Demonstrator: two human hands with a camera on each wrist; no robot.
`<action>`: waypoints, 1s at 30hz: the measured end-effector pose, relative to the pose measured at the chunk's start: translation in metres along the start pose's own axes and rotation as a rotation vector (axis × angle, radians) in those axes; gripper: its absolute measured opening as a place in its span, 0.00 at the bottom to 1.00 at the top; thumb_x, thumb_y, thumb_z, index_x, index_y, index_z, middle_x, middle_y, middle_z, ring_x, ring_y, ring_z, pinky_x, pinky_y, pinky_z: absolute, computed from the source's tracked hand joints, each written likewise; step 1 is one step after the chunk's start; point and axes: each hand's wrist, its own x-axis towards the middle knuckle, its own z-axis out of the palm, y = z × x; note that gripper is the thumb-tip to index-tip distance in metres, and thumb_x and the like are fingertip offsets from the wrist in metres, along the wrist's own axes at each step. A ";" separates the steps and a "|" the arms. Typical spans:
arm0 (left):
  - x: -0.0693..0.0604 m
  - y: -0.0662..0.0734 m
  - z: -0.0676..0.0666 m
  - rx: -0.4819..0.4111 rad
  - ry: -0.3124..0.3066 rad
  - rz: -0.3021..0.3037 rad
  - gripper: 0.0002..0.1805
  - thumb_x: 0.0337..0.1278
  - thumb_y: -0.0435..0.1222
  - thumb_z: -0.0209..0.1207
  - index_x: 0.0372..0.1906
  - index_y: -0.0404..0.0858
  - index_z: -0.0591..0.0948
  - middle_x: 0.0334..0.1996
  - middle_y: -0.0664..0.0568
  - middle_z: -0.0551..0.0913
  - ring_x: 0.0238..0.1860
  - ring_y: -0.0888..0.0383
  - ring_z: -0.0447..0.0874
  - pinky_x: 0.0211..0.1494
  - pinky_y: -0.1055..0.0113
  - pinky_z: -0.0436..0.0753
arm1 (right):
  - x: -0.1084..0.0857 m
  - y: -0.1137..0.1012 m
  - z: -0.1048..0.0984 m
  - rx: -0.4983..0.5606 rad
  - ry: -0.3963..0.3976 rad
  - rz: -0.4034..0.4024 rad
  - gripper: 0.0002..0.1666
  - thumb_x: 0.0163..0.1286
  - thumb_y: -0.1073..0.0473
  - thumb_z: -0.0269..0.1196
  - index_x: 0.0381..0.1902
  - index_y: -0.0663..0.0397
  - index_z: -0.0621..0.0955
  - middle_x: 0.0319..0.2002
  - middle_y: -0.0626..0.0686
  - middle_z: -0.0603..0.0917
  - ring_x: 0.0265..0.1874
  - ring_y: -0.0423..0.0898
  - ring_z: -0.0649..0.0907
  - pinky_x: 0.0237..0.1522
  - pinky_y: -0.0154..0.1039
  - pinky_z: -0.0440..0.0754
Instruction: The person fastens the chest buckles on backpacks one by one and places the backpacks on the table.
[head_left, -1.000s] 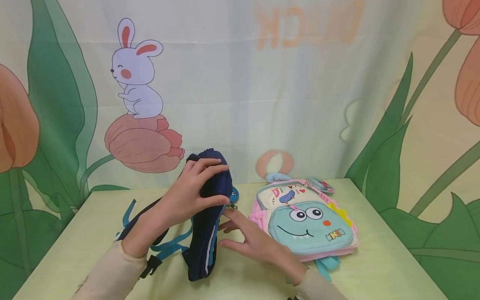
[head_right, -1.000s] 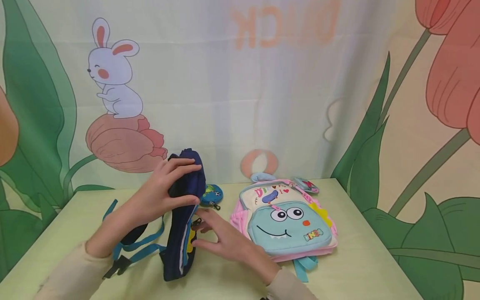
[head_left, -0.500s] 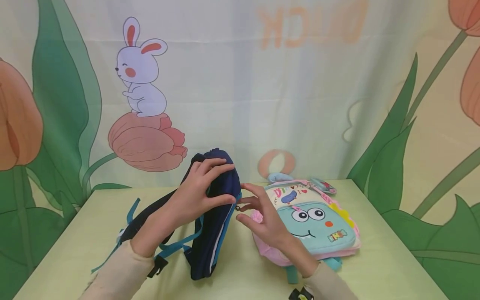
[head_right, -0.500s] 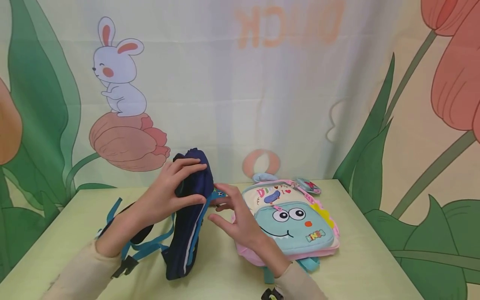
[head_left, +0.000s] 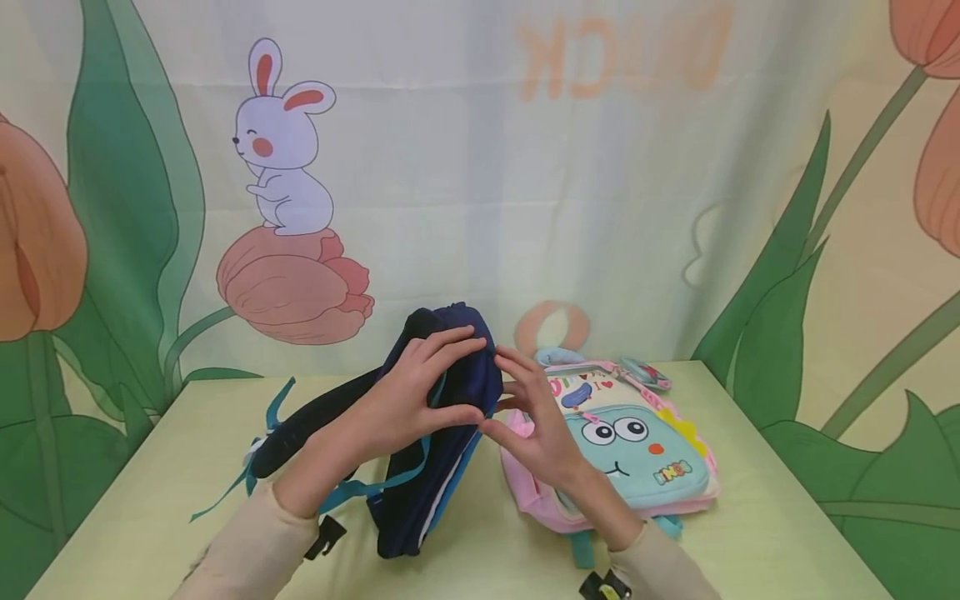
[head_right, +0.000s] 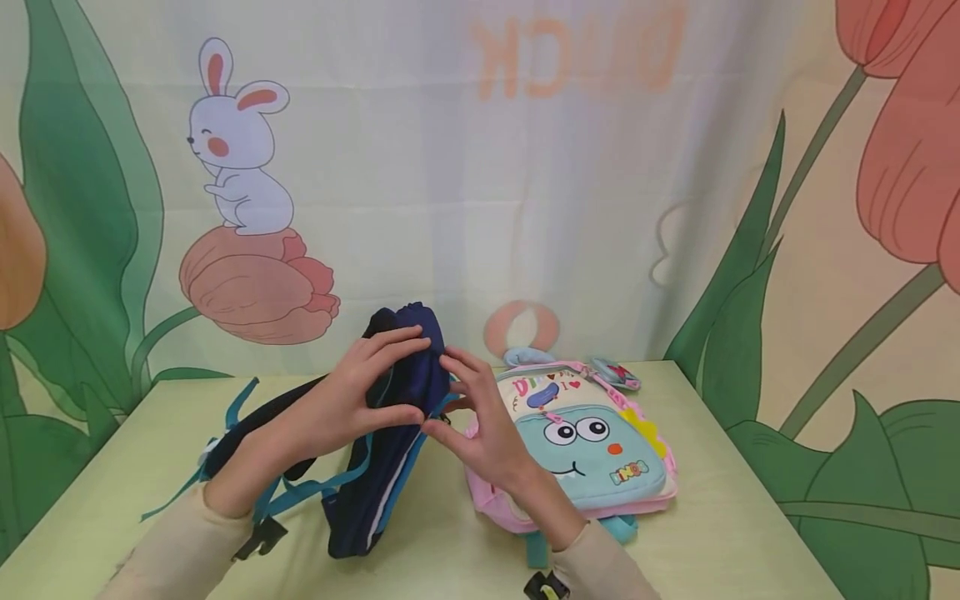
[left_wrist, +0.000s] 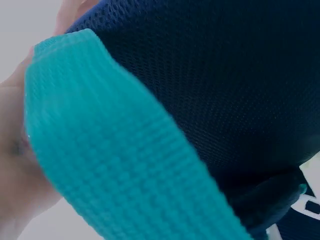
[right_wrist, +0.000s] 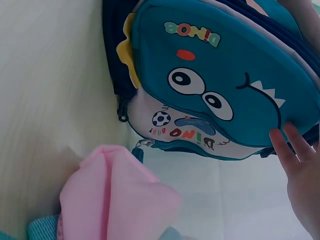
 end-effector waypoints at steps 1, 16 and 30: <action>-0.001 0.000 0.000 -0.013 -0.014 -0.002 0.42 0.56 0.54 0.67 0.75 0.54 0.64 0.77 0.56 0.57 0.72 0.49 0.57 0.65 0.46 0.76 | 0.000 0.000 -0.001 -0.003 -0.002 -0.001 0.45 0.60 0.74 0.68 0.72 0.62 0.61 0.73 0.64 0.58 0.52 0.48 0.83 0.47 0.40 0.85; -0.003 0.002 0.012 -0.038 0.036 0.091 0.43 0.54 0.49 0.70 0.74 0.48 0.66 0.76 0.54 0.59 0.75 0.49 0.58 0.69 0.49 0.73 | 0.003 -0.003 -0.012 -0.024 -0.021 0.008 0.39 0.73 0.48 0.61 0.74 0.58 0.62 0.75 0.62 0.57 0.50 0.48 0.82 0.49 0.36 0.83; -0.019 -0.003 -0.004 -0.050 -0.078 -0.003 0.42 0.56 0.53 0.67 0.75 0.52 0.63 0.77 0.58 0.56 0.77 0.52 0.58 0.70 0.50 0.72 | 0.000 -0.007 -0.023 -0.034 -0.049 0.060 0.39 0.66 0.68 0.65 0.73 0.56 0.64 0.75 0.58 0.60 0.48 0.45 0.83 0.48 0.36 0.83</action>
